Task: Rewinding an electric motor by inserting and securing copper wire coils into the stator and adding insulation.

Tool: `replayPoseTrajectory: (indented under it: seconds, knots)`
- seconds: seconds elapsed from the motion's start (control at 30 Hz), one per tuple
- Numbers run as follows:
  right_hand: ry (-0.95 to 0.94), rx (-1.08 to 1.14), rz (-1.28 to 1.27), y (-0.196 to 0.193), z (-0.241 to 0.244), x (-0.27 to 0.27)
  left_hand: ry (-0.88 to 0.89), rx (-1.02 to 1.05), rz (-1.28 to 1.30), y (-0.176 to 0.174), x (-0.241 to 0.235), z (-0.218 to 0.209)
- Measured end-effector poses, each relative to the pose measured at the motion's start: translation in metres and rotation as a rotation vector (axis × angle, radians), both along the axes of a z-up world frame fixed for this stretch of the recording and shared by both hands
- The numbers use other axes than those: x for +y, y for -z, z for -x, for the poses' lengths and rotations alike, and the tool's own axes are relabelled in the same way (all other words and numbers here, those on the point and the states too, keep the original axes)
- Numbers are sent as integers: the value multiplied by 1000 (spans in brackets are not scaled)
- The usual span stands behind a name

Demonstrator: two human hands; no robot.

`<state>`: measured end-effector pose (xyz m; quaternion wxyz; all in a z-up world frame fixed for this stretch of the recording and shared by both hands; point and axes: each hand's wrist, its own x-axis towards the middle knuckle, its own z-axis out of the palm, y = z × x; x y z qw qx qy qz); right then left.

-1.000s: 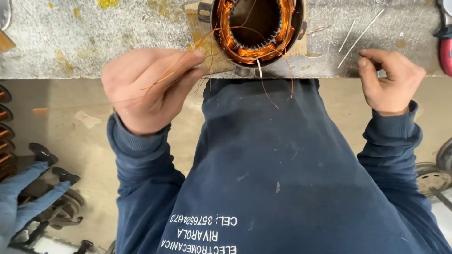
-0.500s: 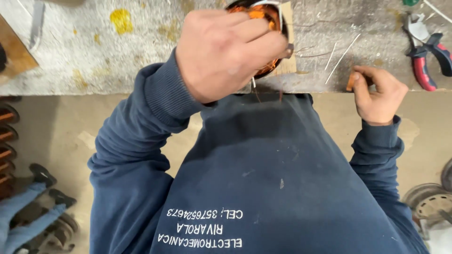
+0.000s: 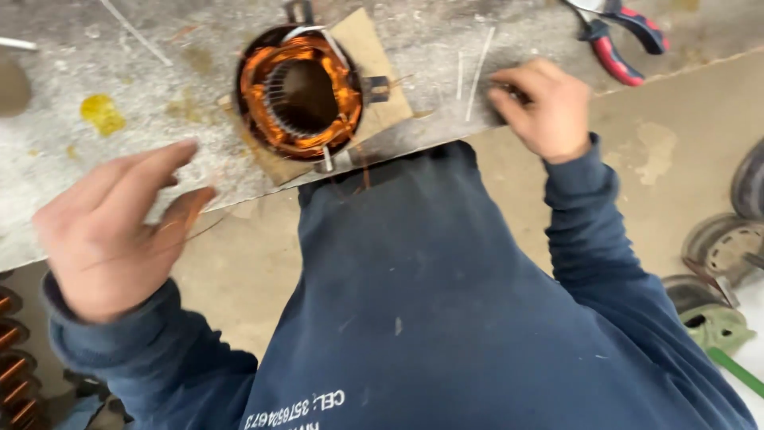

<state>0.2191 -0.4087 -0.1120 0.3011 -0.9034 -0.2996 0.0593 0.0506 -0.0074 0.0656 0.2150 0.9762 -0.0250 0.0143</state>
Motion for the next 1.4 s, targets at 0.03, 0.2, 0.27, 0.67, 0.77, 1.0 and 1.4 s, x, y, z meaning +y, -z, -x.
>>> replayPoseTrajectory:
  seconds: [0.03,0.2,0.27,0.67,0.77,1.0,1.4]
  knots:
    - [-25,-11,16,-2,-3,10,-85,43,-8,1,2,10]
    - [-84,-137,195,8,-13,38,-297,73,50,23,-6,36]
    - [-132,-184,262,15,-21,45,-377,57,38,24,-9,42]
    - [-219,-182,624,23,-36,65,-123,-25,152,66,42,55]
    - [-112,-238,555,25,-2,61,35,-81,234,82,62,33]
    - [280,-220,321,9,83,93,575,-238,410,104,73,-10]
    - [570,-348,284,41,106,104,615,-212,332,120,59,-33]
